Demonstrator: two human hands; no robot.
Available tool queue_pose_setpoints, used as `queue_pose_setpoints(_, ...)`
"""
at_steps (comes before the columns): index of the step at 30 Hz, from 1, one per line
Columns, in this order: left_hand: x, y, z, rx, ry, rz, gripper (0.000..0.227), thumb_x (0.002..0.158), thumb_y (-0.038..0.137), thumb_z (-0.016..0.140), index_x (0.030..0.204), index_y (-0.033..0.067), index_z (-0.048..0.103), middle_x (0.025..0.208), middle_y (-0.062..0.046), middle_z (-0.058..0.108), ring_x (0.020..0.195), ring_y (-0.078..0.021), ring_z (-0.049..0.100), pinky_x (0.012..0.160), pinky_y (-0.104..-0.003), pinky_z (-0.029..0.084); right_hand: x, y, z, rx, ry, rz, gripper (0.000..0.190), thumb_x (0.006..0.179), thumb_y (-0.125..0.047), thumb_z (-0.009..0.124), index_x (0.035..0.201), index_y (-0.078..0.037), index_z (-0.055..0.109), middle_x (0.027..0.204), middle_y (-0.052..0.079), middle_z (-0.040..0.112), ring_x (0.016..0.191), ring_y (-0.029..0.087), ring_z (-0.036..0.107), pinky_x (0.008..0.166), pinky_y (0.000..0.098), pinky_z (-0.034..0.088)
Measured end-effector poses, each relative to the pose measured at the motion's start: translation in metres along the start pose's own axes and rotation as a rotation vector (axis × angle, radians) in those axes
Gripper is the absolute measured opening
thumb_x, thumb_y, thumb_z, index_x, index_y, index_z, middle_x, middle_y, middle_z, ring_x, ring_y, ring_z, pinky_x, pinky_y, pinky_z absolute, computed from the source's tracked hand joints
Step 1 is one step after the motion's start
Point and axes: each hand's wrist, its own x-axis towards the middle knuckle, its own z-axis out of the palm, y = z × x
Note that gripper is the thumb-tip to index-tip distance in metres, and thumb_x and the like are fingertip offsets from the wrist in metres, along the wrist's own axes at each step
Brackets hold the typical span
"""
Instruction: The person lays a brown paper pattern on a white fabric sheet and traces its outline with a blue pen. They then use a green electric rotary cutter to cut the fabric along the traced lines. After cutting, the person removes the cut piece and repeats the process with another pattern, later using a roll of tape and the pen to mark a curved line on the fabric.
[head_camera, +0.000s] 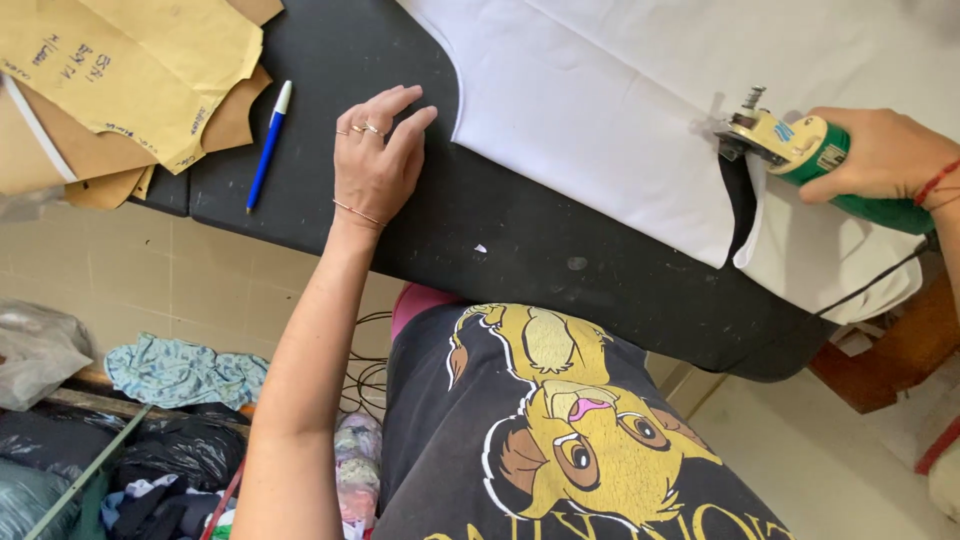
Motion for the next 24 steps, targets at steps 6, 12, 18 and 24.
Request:
queue_pose_setpoints(6, -0.002, -0.002, 0.0, 0.059, -0.142, 0.074, 0.03, 0.085, 0.015, 0.057, 0.115, 0.0165, 0.052, 0.116, -0.005, 0.05, 0.104, -0.0179, 0.053, 0.089, -0.034, 0.033, 0.007, -0.004, 0.002, -0.013, 0.031, -0.045, 0.067, 0.047, -0.023, 0.075, 0.112, -0.017, 0.059, 0.09, 0.01, 0.065, 0.077, 0.028, 0.058, 0.064, 0.0368, 0.045)
queue_pose_setpoints(12, 0.001, -0.004, 0.003, 0.04, -0.097, 0.135, 0.022, 0.085, 0.014, 0.058, 0.107, 0.019, 0.057, 0.116, -0.004, 0.051, 0.103, -0.0187, 0.054, 0.091, -0.034, 0.032, -0.001, -0.042, -0.016, 0.004, 0.025, -0.061, 0.054, 0.052, -0.026, 0.074, 0.102, -0.013, 0.059, 0.085, 0.011, 0.064, 0.071, 0.027, 0.056, 0.058, 0.0367, 0.043)
queue_pose_setpoints(18, 0.001, -0.004, 0.003, 0.032, -0.076, 0.107, 0.017, 0.086, 0.014, 0.055, 0.102, 0.0189, 0.057, 0.115, -0.003, 0.052, 0.102, -0.0176, 0.054, 0.09, -0.033, 0.033, -0.002, -0.075, -0.03, 0.05, -0.006, -0.082, 0.051, 0.055, -0.028, 0.072, 0.102, -0.012, 0.059, 0.087, 0.013, 0.063, 0.072, 0.029, 0.056, 0.059, 0.0381, 0.043)
queue_pose_setpoints(24, 0.0, -0.004, 0.004, 0.054, -0.04, 0.101, 0.012, 0.086, 0.015, 0.057, 0.097, 0.02, 0.058, 0.113, -0.002, 0.051, 0.102, -0.0157, 0.053, 0.09, -0.032, 0.032, -0.005, -0.108, -0.041, 0.112, 0.02, -0.098, 0.055, 0.054, -0.028, 0.074, 0.104, -0.011, 0.059, 0.091, 0.013, 0.062, 0.077, 0.029, 0.055, 0.061, 0.0389, 0.043)
